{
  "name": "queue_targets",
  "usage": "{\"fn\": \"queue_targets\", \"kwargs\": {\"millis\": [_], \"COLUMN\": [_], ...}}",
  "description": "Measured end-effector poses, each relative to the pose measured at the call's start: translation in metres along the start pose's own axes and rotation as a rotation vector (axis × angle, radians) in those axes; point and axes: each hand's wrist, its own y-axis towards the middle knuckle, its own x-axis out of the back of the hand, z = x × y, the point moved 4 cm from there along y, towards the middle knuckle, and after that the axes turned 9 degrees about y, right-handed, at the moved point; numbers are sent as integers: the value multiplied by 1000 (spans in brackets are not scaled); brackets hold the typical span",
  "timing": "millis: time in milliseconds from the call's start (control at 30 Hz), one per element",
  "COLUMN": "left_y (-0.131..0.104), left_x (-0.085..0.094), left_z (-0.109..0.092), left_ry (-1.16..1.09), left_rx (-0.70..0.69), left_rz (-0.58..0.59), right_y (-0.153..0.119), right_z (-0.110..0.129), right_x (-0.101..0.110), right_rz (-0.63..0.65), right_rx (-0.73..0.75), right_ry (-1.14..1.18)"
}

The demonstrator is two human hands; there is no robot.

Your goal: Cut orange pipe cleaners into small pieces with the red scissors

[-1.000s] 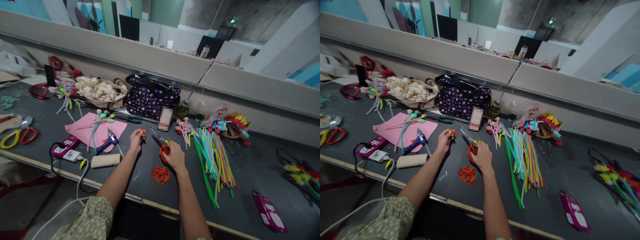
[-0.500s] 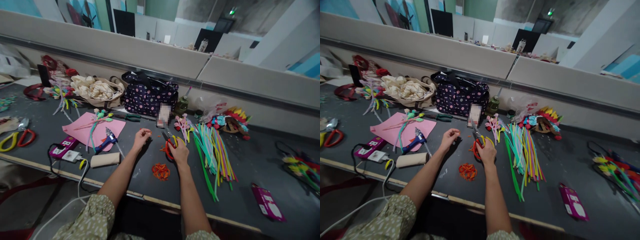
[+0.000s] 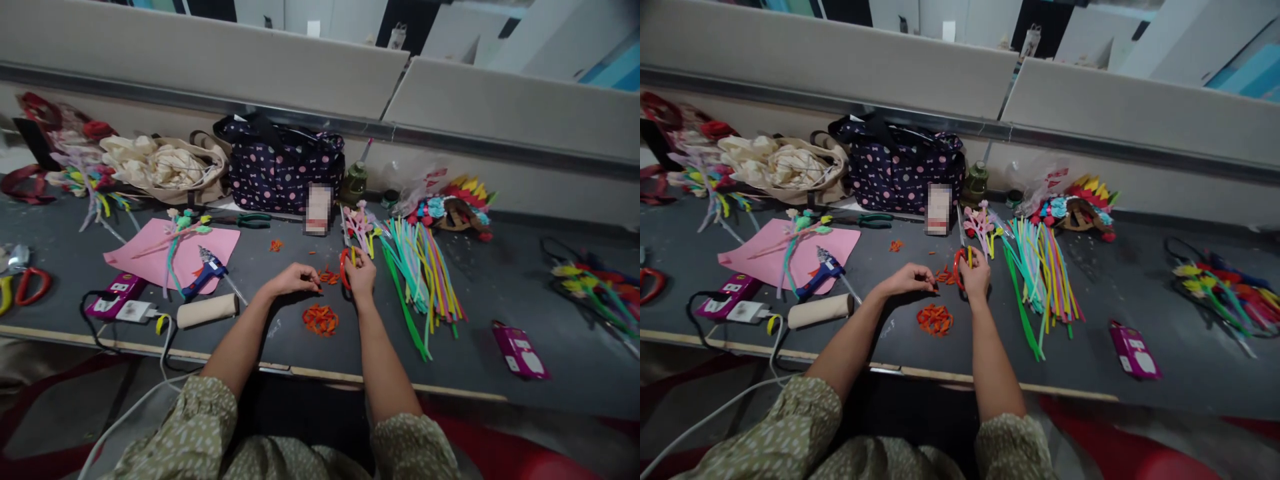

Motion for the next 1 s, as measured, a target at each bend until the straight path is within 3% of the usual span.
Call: {"fn": "queue_targets", "kwargs": {"millis": [67,133,233,300,367,467,600,833,1000], "left_y": [0,2,4,5,5,7,10,11,10], "left_x": [-1,2,15,23,25,21,16,15,21], "left_z": [0,1,2,0,-3,-5,-3,0,1], "left_ry": [11,20,116,301,537,826,1006,1048,891], "left_rx": [-3,2,-16,-51,-89,-128,-122,-113,-110], "left_rz": [32,-30,-302,-492,-587,-550,-457,-426,-501], "right_y": [3,4,3,1,0,-2,-1,-2,-1], "right_z": [-5,-7,-3,1,2,-3,-8,-9,-6], "right_x": [0,0,-2,-2,-4,-7,-8,-13,-13], "right_rz": [-31,-36,-1,8,22,58,59,114,124], "right_rx": [-101,-209,-298,-300,-299,-319,-268,-210,-198], "right_ry": [195,339,474,513,522,513,453,404,390]}}
